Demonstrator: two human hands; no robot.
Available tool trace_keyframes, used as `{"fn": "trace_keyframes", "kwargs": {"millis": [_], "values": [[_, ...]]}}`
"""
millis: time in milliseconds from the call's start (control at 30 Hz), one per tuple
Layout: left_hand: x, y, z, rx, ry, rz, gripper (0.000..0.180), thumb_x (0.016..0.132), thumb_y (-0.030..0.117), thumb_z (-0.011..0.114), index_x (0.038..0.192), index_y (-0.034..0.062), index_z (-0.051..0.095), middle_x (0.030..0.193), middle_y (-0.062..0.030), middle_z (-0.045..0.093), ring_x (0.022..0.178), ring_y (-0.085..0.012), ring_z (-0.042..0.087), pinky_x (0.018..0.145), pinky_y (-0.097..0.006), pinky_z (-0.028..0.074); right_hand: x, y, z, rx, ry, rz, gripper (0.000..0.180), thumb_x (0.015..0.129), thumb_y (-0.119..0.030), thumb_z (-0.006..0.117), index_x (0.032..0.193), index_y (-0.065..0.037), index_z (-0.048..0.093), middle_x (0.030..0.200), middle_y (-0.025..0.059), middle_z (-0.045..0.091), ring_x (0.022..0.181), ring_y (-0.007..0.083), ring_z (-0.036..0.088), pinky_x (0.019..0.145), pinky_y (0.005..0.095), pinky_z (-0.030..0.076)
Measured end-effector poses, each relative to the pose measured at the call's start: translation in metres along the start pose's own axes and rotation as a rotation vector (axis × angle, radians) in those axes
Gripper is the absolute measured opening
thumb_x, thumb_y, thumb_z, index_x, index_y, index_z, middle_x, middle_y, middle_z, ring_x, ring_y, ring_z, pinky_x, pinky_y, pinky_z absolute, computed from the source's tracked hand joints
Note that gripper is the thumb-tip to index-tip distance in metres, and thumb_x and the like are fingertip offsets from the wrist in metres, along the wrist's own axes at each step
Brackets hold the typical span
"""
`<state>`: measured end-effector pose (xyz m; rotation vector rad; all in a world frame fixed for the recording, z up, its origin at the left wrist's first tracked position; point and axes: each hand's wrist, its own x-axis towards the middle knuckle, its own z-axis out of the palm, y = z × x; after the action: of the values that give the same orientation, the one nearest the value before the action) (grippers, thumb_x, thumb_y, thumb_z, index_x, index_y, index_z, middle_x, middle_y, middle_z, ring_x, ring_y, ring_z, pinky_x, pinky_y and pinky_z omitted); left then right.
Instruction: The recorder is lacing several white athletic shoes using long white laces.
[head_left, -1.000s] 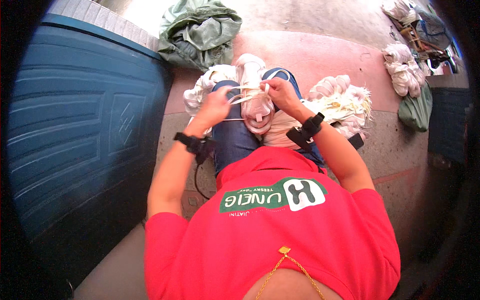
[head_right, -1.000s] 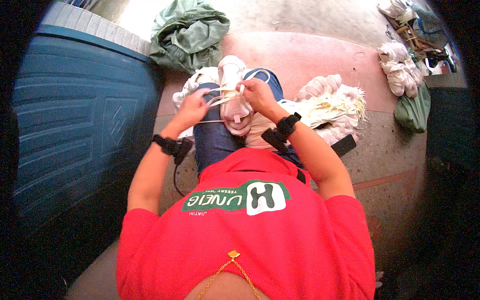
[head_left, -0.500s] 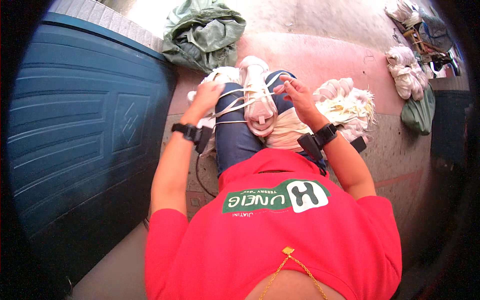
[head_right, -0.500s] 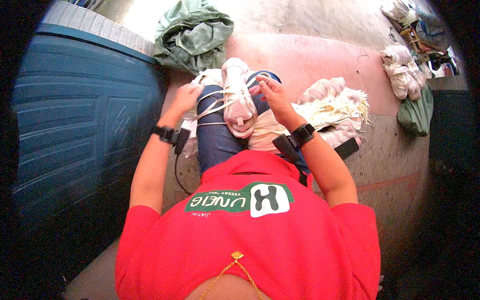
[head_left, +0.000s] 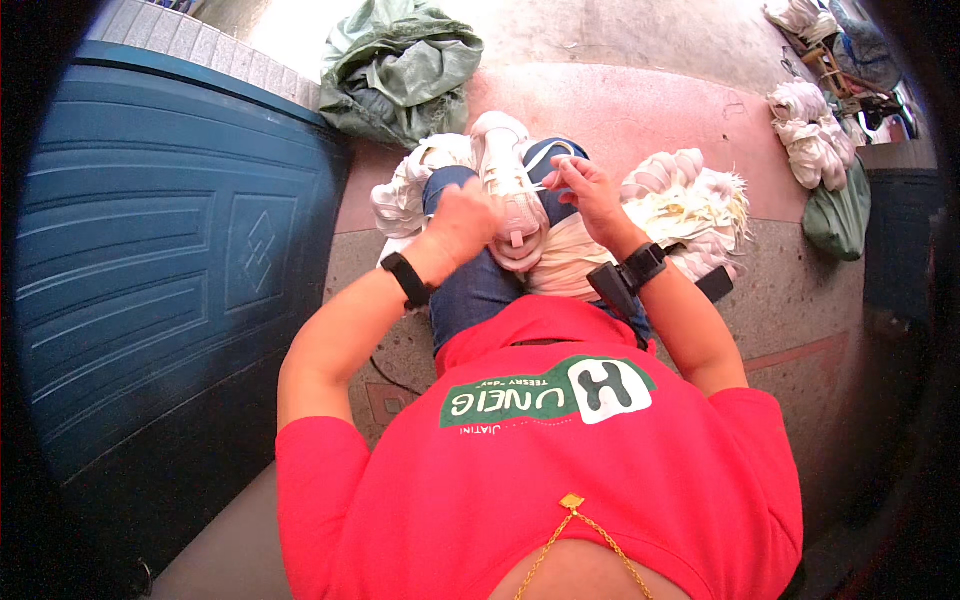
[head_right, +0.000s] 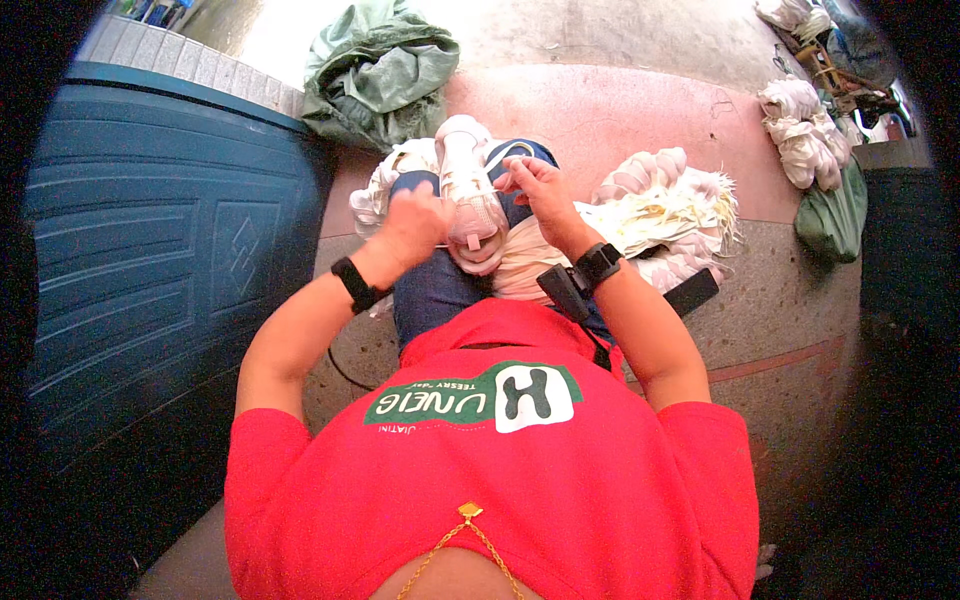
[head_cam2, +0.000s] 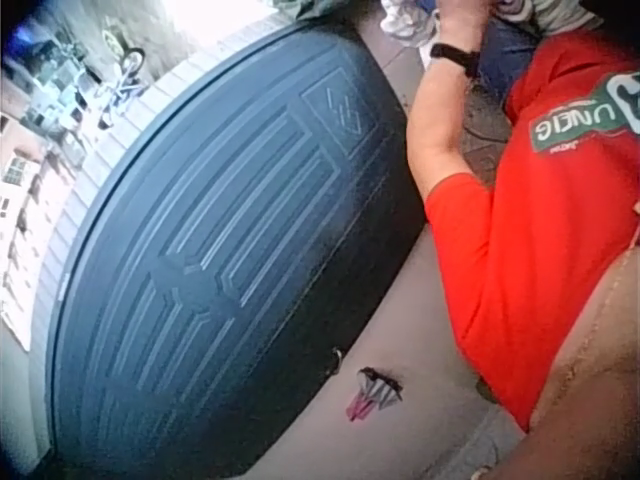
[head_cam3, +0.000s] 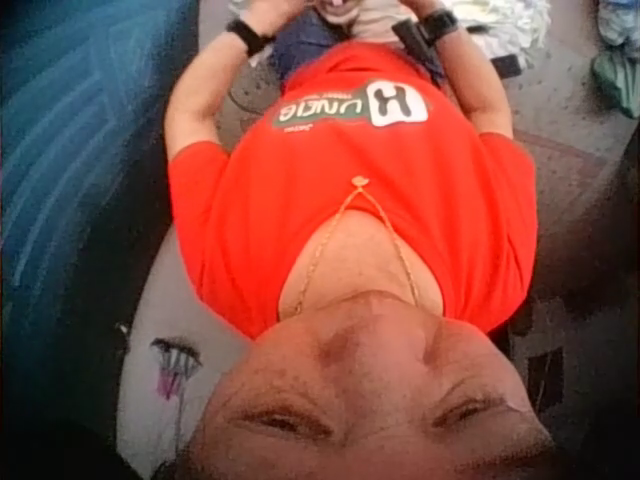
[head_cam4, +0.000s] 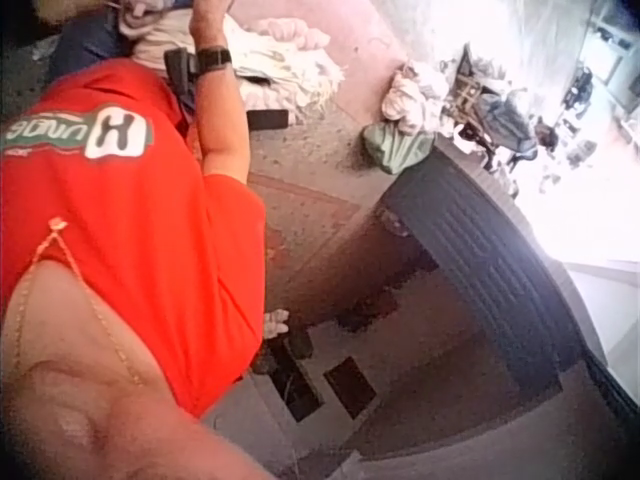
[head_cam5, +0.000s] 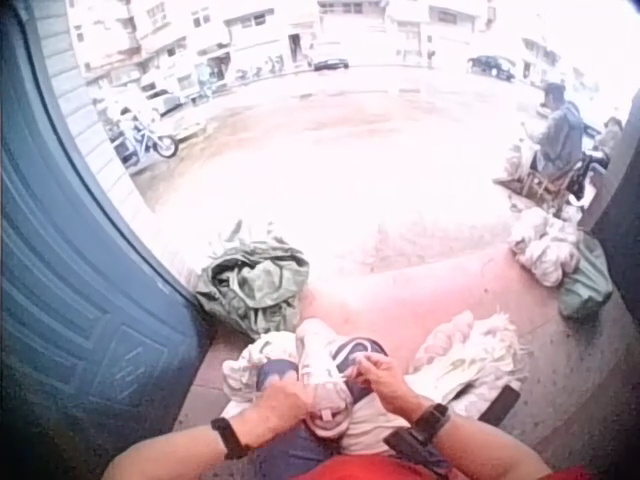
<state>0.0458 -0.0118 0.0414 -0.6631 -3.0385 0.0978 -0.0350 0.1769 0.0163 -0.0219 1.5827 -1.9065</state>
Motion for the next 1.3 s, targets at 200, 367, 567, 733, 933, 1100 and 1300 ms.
{"fn": "trace_keyframes", "kwargs": {"millis": [200, 367, 567, 733, 933, 1100, 1300], "values": [[-0.015, 0.002, 0.016, 0.03, 0.078, -0.168, 0.008, 0.066, 0.013, 0.054, 0.065, 0.0071, 0.048, 0.056, -0.006, 0.051, 0.06, -0.0221, 0.054, 0.045, -0.034, 0.045, 0.0, 0.005, -0.013, 0.103, 0.03, 0.038, 0.02, 0.085, -0.032, 0.049, 0.088, -0.013, 0.057, 0.084, 0.0014, 0.061, 0.075, 0.0072, 0.051, 0.064, 0.0226, 0.037], [-0.007, -0.007, 0.025, -0.431, 0.11, -0.55, 0.013, 0.073, 0.016, 0.056, 0.075, 0.004, 0.053, 0.059, -0.0087, 0.054, 0.06, -0.0253, 0.055, 0.05, -0.033, 0.045, 0.001, 0.006, -0.014, 0.083, 0.028, 0.067, 0.019, 0.086, -0.03, 0.049, 0.089, -0.013, 0.057, 0.084, 0.0017, 0.061, 0.075, 0.0073, 0.051, 0.063, 0.0222, 0.037], [-0.003, -0.026, 0.027, -1.55, -0.126, -0.84, 0.018, 0.079, 0.016, 0.056, 0.09, 0.0018, 0.057, 0.069, -0.0017, 0.055, 0.06, -0.009, 0.051, 0.057, -0.021, 0.043, 0.0, 0.005, -0.012, 0.114, 0.032, 0.057, 0.019, 0.085, -0.029, 0.049, 0.087, -0.012, 0.057, 0.084, 0.0021, 0.062, 0.074, 0.0075, 0.052, 0.063, 0.0224, 0.037], [-0.001, -0.034, 0.014, -1.85, 0.038, -0.849, 0.023, 0.076, 0.006, 0.056, 0.098, 0.0003, 0.053, 0.072, -0.0011, 0.055, 0.062, -0.0074, 0.052, 0.059, -0.019, 0.042, 0.002, 0.002, -0.023, 0.157, 0.088, 0.093, 0.017, 0.084, -0.024, 0.053, 0.091, -0.01, 0.056, 0.083, 0.0033, 0.061, 0.072, 0.0083, 0.052, 0.06, 0.0224, 0.038], [-0.004, -0.041, 0.014, -1.774, 0.029, -0.779, 0.029, 0.074, 0.008, 0.055, 0.102, 0.0018, 0.052, 0.074, -0.0004, 0.057, 0.064, -0.0066, 0.051, 0.058, -0.018, 0.039, 0.011, -0.019, -0.192, 0.55, 0.34, -0.225, 0.007, 0.079, -0.007, 0.054, 0.074, -0.011, 0.051, 0.067, -0.0009, 0.052, 0.06, 0.0089, 0.046, 0.059, 0.023, 0.038], [0.007, -0.042, 0.009, -1.723, -0.084, -0.772, 0.033, 0.072, 0.014, 0.054, 0.104, 0.0045, 0.052, 0.074, 0.0011, 0.059, 0.066, -0.0057, 0.049, 0.052, -0.018, 0.03, -0.032, -0.043, -0.275, 0.745, 0.442, -0.395, 0.007, 0.084, -0.016, 0.053, 0.084, -0.009, 0.057, 0.078, 0.0007, 0.059, 0.075, 0.012, 0.053, 0.07, 0.0303, 0.041], [0.01, -0.038, 0.026, -1.74, -0.105, -0.753, 0.033, 0.073, 0.011, 0.055, 0.104, 0.0024, 0.051, 0.081, -0.0024, 0.059, 0.071, -0.0084, 0.051, 0.061, -0.02, 0.037, -0.036, -0.067, -0.253, 0.78, 0.409, -0.586, 0.01, 0.083, -0.017, 0.053, 0.087, -0.008, 0.056, 0.079, -0.001, 0.058, 0.076, 0.0135, 0.052, 0.077, 0.0366, 0.038]]}}
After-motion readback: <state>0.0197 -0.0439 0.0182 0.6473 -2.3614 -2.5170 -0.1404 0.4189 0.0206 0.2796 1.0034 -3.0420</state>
